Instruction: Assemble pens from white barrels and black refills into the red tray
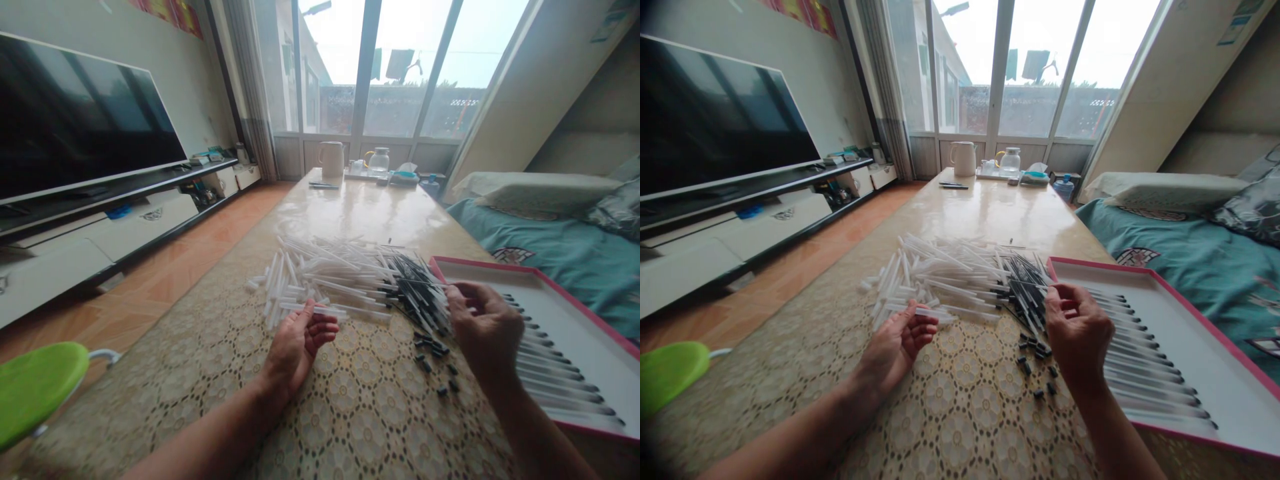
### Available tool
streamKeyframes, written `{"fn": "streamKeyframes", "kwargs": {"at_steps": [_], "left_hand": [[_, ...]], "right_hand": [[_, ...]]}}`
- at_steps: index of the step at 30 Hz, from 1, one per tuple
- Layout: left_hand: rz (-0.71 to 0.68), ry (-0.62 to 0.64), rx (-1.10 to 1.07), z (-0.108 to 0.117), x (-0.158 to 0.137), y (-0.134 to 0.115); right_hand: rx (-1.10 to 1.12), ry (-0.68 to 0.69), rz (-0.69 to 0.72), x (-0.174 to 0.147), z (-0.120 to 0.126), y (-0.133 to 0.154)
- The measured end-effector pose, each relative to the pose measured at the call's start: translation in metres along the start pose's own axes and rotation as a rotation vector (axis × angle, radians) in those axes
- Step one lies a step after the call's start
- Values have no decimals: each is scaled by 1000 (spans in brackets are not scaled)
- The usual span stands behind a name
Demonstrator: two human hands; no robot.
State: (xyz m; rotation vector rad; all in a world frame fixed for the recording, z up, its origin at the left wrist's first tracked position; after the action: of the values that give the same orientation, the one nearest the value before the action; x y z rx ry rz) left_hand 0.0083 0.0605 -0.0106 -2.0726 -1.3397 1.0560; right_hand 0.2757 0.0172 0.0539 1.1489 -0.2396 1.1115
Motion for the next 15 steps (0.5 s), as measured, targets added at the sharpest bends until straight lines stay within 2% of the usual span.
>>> {"fn": "streamKeyframes", "kwargs": {"at_steps": [3,6,10,15], "left_hand": [[1,-43,-30,2,1,-2],[-8,-73,-66,3,1,-3],[-21,-77,-97,4,2,-4],[-26,-75,-111,5,4,-4]], "right_hand": [[298,25,-188,-11,-9,-1],[549,147,-276,-23,-22,10],[652,260,-285,-35,-31,22],[699,211,-282,-38,-29,25]]}}
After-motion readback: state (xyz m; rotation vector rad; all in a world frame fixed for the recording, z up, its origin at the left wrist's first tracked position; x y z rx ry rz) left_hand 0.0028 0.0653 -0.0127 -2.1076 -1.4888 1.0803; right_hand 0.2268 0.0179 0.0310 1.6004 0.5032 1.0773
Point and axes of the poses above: each hand's wrist, its own x-axis towards the middle knuckle, its own z-axis out of the back of the hand, y = z × x, the point moved 5 cm from there along x, towards the middle knuckle, and after that the axes turned 5 degrees about z, right-handed, at the moved point
